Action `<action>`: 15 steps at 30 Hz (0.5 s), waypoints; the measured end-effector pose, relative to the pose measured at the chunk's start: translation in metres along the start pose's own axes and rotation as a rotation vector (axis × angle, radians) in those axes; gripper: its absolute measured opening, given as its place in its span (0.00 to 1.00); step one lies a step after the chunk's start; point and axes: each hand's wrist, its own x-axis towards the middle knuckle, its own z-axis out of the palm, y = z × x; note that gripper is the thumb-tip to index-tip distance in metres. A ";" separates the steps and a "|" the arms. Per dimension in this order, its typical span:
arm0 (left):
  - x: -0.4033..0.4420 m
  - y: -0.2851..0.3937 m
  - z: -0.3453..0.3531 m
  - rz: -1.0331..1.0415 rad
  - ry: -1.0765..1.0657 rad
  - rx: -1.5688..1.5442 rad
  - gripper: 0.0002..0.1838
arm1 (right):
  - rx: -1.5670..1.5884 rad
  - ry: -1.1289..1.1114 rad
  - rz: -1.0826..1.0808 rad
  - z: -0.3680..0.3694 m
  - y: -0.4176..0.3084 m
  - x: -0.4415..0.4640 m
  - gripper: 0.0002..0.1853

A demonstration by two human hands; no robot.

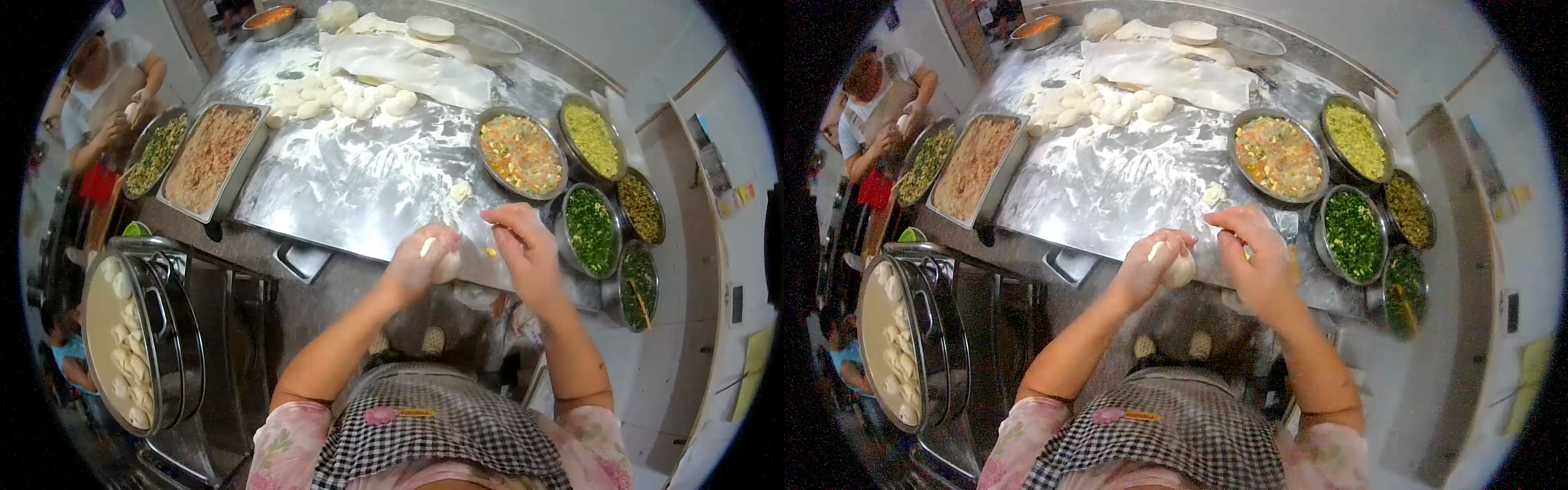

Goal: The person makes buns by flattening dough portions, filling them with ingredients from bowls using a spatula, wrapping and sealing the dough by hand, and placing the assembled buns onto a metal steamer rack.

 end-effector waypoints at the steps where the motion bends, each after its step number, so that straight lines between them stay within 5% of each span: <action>1: -0.002 -0.005 -0.004 0.008 -0.022 -0.017 0.16 | 0.103 -0.004 0.118 0.010 0.015 -0.005 0.13; 5: -0.014 -0.016 -0.001 -0.185 0.067 -0.052 0.19 | 0.885 0.146 0.704 0.072 0.072 -0.041 0.15; 8: -0.014 -0.036 0.029 -0.081 0.216 0.117 0.25 | 1.396 0.009 0.868 0.085 0.073 -0.047 0.16; 12: -0.004 -0.009 0.052 -0.207 0.356 -0.500 0.35 | 1.139 -0.107 0.649 0.048 0.062 -0.026 0.16; 14: -0.002 -0.009 0.047 -0.409 -0.077 -0.750 0.31 | 0.835 -0.062 0.666 0.015 0.049 -0.015 0.16; 15: -0.001 -0.011 0.055 -0.362 0.002 -0.751 0.29 | 0.521 0.047 0.314 0.007 0.059 -0.017 0.13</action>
